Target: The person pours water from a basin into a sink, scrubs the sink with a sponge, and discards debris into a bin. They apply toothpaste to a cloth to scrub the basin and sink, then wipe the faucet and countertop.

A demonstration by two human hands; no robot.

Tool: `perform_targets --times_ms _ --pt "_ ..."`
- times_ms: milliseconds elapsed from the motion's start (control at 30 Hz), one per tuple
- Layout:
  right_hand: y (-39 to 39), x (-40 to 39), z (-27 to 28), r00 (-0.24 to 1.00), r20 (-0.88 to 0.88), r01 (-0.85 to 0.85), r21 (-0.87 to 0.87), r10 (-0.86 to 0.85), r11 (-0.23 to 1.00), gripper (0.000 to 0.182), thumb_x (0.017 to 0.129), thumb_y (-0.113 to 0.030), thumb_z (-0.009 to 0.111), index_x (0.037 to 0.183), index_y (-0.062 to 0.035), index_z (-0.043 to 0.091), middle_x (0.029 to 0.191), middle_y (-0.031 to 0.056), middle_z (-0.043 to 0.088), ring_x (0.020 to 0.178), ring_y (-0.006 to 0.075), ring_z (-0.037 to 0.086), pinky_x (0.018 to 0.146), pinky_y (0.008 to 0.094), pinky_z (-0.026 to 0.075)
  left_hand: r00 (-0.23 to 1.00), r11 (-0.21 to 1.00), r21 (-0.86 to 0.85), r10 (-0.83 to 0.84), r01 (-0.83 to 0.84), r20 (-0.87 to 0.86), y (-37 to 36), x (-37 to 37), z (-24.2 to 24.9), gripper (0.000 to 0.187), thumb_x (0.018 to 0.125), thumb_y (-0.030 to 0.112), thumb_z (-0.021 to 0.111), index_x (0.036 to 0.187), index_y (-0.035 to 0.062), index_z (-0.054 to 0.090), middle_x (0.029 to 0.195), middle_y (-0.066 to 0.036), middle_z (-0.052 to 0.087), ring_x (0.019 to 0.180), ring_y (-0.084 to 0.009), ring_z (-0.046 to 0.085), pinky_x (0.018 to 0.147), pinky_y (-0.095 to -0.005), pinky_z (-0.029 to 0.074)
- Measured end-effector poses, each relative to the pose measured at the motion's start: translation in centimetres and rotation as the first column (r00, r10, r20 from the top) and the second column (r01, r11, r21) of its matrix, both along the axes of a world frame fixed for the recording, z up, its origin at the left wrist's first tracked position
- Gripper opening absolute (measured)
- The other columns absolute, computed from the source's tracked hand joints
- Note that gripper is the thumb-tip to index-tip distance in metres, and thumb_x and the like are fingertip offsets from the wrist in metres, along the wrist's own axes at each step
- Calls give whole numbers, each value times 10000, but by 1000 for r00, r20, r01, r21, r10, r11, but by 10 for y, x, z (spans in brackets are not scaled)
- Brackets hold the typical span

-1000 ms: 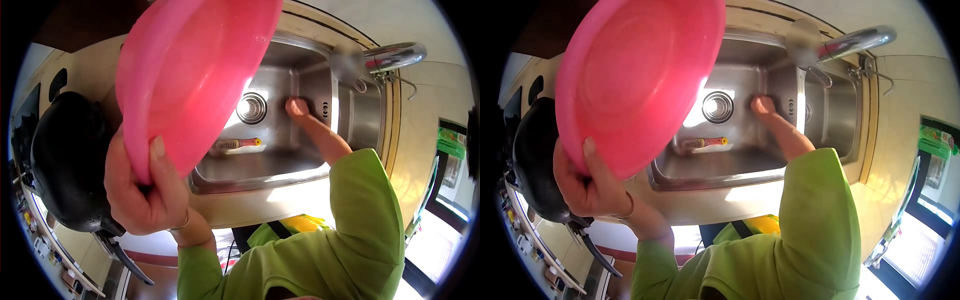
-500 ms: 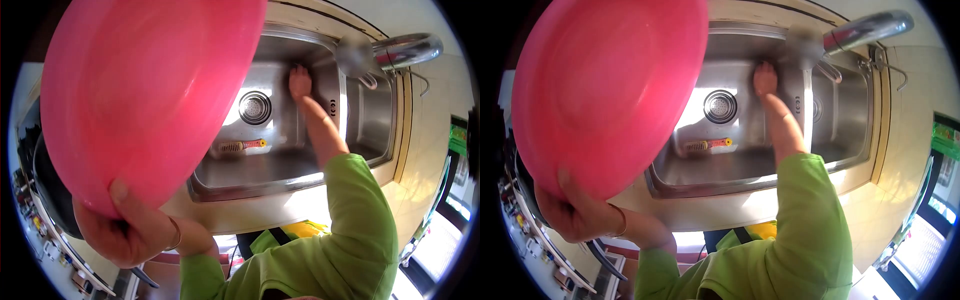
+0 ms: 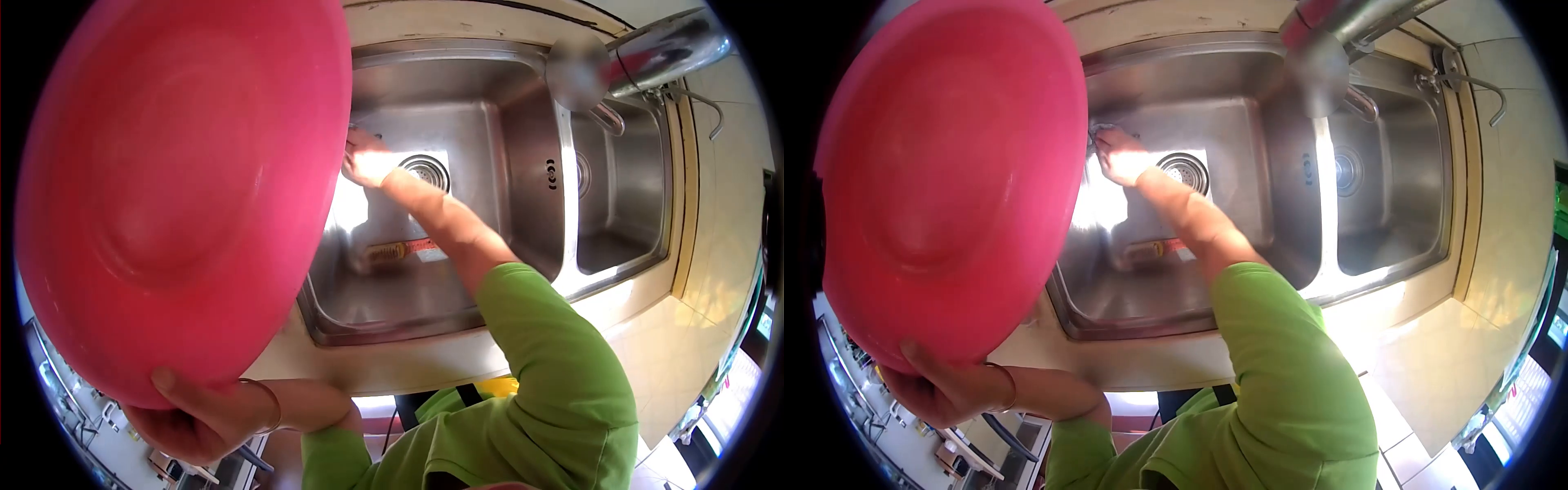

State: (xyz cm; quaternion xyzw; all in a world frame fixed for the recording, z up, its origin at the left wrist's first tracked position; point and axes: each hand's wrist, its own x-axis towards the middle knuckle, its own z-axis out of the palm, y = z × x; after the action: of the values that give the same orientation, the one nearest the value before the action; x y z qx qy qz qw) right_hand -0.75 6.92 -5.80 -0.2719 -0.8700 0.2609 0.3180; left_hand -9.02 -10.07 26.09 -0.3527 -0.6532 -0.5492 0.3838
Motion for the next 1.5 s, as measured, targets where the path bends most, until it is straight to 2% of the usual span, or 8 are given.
perform_targets --times_ms 67,200,367,533,800,967,1167,1500 --pt "23 26 9 956 290 62 -318 35 946 274 785 -203 420 954 -18 531 1008 147 507 938 292 478 817 342 391 999 1000 -29 -14 13 -43 -2 -5 -2 338 661 144 680 914 -50 567 854 -132 592 725 -178 587 637 -240 503" --pt "56 123 -17 907 207 338 161 -367 927 186 694 -101 526 863 -116 604 944 74 538 882 247 514 753 305 431 996 998 -50 40 -44 -75 -2 -12 -2 359 657 180 687 911 -47 571 849 -120 594 713 -178 583 615 -245 500" --pt "38 98 -10 609 50 793 -27 -792 608 133 667 -50 524 759 -95 609 904 93 545 850 269 517 733 338 435 999 998 -69 5 -8 -37 1 -11 3 382 643 198 697 905 -50 572 842 -128 594 703 -188 583 604 -256 501" --pt "1 -5 22 928 225 348 -227 -298 910 137 699 -115 472 765 -126 592 855 101 548 825 285 509 704 367 430 999 999 25 -40 41 -30 9 -4 0 373 641 169 696 904 -61 565 823 -135 595 689 -189 585 594 -247 507" --pt "-50 45 20 875 313 -405 50 371 913 132 746 -124 428 786 -102 552 748 117 551 669 231 555 557 352 442 983 981 73 -180 178 23 24 -7 5 367 630 147 704 887 -73 561 754 -132 600 626 -165 582 527 -232 492" --pt "-52 78 54 909 118 -266 -578 401 772 190 689 -59 556 877 -34 568 857 119 573 801 251 556 690 329 446 977 976 88 -202 197 60 31 0 6 379 611 150 715 879 -73 566 692 -111 602 564 -154 574 496 -215 483" --pt "-108 108 38 670 588 -303 -340 452 891 375 674 -77 506 1031 -17 409 773 172 520 740 323 553 618 384 466 981 981 -30 -192 191 -24 18 -8 5 374 607 178 721 852 -67 579 675 -100 604 534 -132 568 462 -193 469" --pt "33 61 44 819 568 -89 -14 81 996 351 645 -17 457 995 -13 444 834 208 516 747 341 543 672 386 454 992 973 -202 -122 115 -21 9 -1 -11 370 596 186 729 828 -64 585 652 -95 600 508 -126 559 445 -188 461"
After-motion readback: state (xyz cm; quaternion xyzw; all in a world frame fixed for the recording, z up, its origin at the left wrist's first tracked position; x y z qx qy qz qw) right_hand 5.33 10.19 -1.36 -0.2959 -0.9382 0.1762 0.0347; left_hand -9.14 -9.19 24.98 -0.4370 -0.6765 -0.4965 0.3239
